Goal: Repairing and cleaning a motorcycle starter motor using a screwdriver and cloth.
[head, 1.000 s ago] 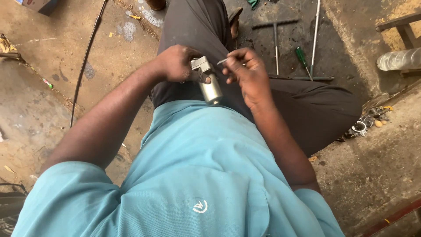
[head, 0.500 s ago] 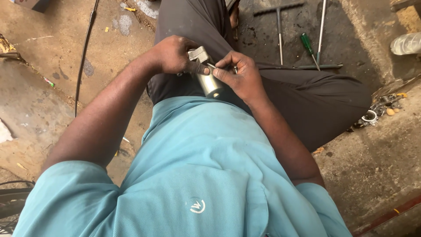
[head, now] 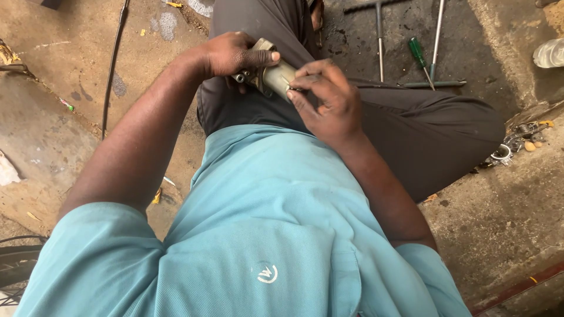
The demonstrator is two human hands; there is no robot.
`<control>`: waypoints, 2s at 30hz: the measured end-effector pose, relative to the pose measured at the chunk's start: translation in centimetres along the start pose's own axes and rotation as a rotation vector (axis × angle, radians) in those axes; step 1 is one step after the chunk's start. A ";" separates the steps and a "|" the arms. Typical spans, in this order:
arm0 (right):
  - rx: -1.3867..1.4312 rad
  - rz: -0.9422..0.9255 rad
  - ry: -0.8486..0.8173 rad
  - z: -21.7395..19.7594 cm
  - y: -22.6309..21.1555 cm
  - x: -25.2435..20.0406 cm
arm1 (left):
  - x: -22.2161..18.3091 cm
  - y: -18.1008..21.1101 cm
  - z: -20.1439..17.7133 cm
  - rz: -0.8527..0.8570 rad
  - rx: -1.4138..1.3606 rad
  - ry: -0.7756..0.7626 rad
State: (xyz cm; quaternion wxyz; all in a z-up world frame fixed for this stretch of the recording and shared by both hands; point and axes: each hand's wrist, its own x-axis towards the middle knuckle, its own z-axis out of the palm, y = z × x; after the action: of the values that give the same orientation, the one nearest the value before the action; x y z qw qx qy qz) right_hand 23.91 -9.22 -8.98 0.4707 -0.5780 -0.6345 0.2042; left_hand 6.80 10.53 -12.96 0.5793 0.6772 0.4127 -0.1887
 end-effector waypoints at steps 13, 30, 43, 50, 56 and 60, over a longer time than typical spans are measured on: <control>-0.198 0.212 -0.106 1.0 0.2 3.2 | 2.2 -1.7 0.9 0.160 0.299 0.072; 0.102 0.042 0.110 -1.0 0.8 -0.9 | 3.0 -4.5 0.2 0.207 0.046 0.049; 0.033 0.076 -0.044 3.1 3.1 -1.0 | 0.1 -2.3 0.7 0.264 -0.293 0.114; 0.069 0.149 -0.057 3.6 3.7 -1.5 | 0.2 -2.3 0.8 0.246 -0.292 0.120; 0.044 0.271 -0.062 3.7 3.6 -1.2 | 0.2 -2.6 0.8 0.252 -0.277 0.145; 0.109 0.290 0.005 4.6 5.1 -1.7 | 0.4 -2.7 1.1 0.253 -0.259 0.171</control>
State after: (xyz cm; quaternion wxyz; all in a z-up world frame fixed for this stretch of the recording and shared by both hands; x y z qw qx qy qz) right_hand 22.63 -8.16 -15.89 0.4687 -0.6377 -0.5310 0.3029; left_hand 5.22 9.65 -15.25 0.6436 0.6569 0.3927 -0.0017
